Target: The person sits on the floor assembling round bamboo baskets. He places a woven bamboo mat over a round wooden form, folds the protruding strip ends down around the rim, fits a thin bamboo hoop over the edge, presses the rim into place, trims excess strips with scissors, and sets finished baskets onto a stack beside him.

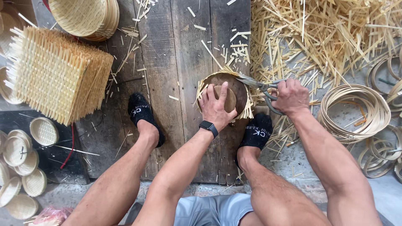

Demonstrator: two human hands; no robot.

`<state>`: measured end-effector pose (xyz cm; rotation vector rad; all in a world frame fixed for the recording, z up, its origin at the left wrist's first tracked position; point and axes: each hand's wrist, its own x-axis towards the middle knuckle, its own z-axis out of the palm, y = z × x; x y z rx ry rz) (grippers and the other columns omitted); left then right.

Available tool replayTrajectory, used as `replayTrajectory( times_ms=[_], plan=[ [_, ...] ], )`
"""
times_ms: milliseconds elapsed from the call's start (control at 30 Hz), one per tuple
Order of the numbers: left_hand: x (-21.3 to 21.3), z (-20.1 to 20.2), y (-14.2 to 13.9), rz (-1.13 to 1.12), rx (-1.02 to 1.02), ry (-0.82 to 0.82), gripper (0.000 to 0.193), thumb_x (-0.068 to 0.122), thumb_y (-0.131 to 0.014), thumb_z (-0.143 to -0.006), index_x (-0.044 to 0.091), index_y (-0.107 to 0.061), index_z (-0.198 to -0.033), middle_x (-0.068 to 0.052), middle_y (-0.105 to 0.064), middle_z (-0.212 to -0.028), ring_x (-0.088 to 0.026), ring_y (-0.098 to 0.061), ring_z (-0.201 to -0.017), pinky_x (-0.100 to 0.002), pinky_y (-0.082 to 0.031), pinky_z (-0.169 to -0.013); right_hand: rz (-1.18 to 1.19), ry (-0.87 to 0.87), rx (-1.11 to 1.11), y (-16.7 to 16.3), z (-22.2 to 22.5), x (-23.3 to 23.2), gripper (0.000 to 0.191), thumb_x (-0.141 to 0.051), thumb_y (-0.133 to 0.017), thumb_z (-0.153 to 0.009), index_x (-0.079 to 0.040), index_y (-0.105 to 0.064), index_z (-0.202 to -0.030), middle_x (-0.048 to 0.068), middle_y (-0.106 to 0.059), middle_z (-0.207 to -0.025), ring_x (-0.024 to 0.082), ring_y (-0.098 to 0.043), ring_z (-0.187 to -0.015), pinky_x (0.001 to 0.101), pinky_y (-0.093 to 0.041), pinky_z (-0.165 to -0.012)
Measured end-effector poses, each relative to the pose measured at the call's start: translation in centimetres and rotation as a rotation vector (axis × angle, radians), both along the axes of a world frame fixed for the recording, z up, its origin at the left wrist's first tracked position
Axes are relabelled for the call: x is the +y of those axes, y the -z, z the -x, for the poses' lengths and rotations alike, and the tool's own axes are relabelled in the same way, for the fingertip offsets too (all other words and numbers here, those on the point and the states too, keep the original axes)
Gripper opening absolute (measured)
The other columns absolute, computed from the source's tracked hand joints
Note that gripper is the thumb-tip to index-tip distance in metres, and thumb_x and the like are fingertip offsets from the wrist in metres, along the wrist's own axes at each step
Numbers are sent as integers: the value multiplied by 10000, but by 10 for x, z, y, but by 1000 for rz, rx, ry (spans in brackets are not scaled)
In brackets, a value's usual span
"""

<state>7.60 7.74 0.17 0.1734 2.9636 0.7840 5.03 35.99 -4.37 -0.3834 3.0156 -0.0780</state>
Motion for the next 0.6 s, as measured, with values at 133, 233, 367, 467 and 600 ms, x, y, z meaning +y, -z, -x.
replayTrajectory(
  times_ms=[133, 233, 367, 467, 600],
  plan=[
    [-4, 6, -4, -1, -102, 150, 1063, 339, -902, -571, 250, -408, -1507, -225, -385, -1418, -447, -375, -1341, -580, -351, -1054, -106, -85, 285, 2, 8, -17, 519, -512, -712, -726, -4, -674, -822, 95, -579, -758, 203, -555, -685, 328, -512, -580],
    [-11, 10, -5, 12, -88, 194, 1088, 320, -895, -556, 255, -398, -1521, -207, -393, -1415, -422, -382, -1340, -555, -354, -1088, -99, -44, 69, 4, 10, -16, 358, -392, -686, -846, -35, -660, -832, 94, -584, -774, 199, -568, -699, 336, -513, -596],
    [-21, 14, -5, 6, -61, 343, 1058, 294, -887, -546, 313, -421, -1496, -158, -402, -1452, -387, -380, -1385, -519, -355, -1119, -63, 7, -162, -3, 9, 5, 265, -302, -636, -913, -43, -679, -947, 121, -604, -881, 219, -586, -786, 365, -516, -663],
    [-22, 24, -3, 40, -128, 432, 1089, 300, -900, -537, 326, -406, -1507, -169, -377, -1460, -391, -355, -1389, -516, -322, -1130, -136, -69, 124, -2, 10, 1, 454, -464, -668, -805, -15, -698, -864, 125, -605, -808, 220, -588, -725, 338, -525, -617],
    [-27, 42, -6, 118, -196, 617, 1137, 319, -911, -539, 345, -367, -1537, -161, -349, -1500, -380, -308, -1425, -524, -262, -1187, -124, -72, 191, 10, 8, -16, 460, -477, -697, -749, -17, -683, -730, 115, -598, -707, 227, -594, -660, 344, -534, -587]
  ],
)
